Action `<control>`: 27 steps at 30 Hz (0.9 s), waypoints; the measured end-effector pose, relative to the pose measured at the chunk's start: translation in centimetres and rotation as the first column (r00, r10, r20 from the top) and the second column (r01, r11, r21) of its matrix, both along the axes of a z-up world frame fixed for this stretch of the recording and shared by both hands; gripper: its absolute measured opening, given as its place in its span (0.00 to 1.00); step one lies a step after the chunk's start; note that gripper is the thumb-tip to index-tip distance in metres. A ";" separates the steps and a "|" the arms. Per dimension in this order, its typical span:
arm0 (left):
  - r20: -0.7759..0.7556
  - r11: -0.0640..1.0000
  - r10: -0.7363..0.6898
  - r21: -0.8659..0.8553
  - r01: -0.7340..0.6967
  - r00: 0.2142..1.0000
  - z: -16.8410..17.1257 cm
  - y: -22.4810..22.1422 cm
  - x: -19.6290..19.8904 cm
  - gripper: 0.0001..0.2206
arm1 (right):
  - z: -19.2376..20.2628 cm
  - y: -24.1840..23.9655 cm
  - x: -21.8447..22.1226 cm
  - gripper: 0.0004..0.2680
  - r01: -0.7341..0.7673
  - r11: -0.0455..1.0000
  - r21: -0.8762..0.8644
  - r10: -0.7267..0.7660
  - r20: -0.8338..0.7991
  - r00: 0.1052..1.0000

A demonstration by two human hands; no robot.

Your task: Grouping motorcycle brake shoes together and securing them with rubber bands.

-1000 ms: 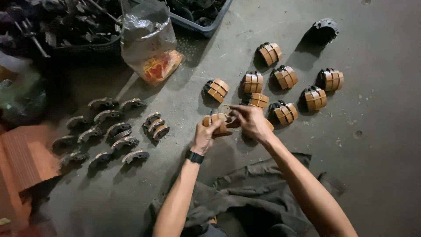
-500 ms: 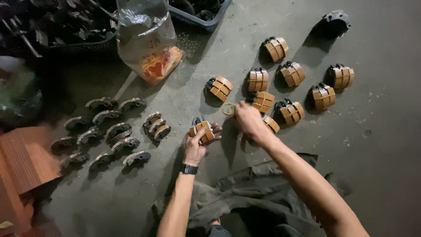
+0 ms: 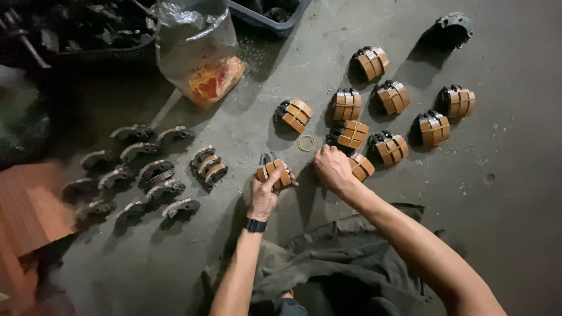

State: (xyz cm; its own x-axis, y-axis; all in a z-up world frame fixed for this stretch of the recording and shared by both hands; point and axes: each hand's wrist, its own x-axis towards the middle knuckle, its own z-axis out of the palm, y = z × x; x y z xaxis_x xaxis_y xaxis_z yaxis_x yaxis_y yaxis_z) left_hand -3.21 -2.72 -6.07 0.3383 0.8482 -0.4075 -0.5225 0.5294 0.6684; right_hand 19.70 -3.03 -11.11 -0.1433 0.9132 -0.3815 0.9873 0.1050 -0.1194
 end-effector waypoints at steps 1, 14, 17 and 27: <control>0.001 1.000 0.003 0.007 -0.003 1.000 0.6 0.0 0.0 0.12 | 0.2 0.1 0.3 0.09 -0.003 1.000 0.007 0.003 0.001 1.000; -0.166 0.984 -0.039 0.164 0.066 0.985 3.7 1.2 2.2 0.15 | 22.7 1.4 -0.6 0.07 0.157 0.960 0.233 -0.006 -0.542 0.840; -0.049 0.992 -0.077 0.096 0.081 0.996 4.4 1.1 2.9 0.21 | 25.1 1.9 -1.6 0.12 0.166 0.985 0.043 -0.094 -0.672 0.735; -0.105 0.930 -0.178 0.307 0.202 0.978 4.2 0.7 3.9 0.18 | 24.1 1.7 -1.2 0.13 0.257 0.958 -0.124 -0.281 -0.567 0.774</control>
State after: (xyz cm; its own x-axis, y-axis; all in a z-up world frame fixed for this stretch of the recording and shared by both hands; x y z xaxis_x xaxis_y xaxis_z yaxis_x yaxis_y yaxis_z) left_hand 0.68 -2.06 -1.87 0.4850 0.8597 -0.1603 -0.3751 0.3700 0.8500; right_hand 18.54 -1.30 12.95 -0.0969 0.9345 -0.3424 0.7220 -0.1708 -0.6705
